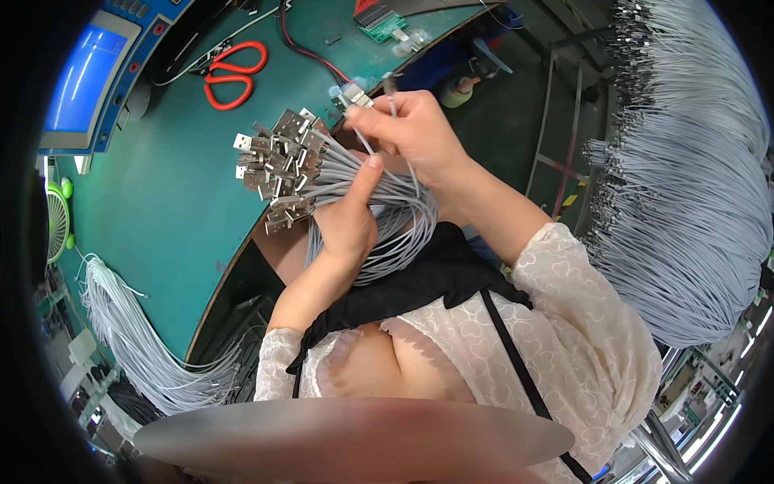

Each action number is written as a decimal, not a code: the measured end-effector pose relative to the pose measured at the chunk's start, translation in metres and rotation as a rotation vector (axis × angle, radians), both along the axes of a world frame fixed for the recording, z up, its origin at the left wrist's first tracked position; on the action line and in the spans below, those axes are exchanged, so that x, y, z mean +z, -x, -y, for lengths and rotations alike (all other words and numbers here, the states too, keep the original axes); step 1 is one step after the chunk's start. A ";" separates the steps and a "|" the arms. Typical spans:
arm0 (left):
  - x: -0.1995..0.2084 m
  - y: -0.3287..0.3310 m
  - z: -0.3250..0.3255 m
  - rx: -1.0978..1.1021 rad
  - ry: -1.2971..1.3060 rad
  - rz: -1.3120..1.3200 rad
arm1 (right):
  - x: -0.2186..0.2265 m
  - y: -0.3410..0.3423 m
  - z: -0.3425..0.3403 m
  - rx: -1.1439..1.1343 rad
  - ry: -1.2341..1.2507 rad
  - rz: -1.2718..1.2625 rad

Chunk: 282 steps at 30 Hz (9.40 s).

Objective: The person organizes and secures multiple wiring harnesses into a metal fixture by hand.

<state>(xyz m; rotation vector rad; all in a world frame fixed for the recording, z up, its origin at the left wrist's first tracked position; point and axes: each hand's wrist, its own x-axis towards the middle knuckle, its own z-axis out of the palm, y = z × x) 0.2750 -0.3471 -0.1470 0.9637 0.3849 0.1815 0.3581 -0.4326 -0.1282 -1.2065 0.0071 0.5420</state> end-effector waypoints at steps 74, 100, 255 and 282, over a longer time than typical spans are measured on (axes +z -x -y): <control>-0.011 0.001 0.000 -0.023 -0.172 0.062 | 0.007 0.003 -0.004 0.011 0.005 -0.012; -0.010 0.007 -0.008 -0.224 -0.197 0.026 | 0.004 0.009 0.005 0.020 -0.007 -0.091; -0.012 0.012 -0.016 -0.291 -0.098 0.017 | -0.001 0.001 0.003 -0.076 -0.013 -0.023; -0.009 0.004 -0.014 -0.412 -0.331 0.084 | 0.007 0.015 0.001 -0.043 -0.009 -0.053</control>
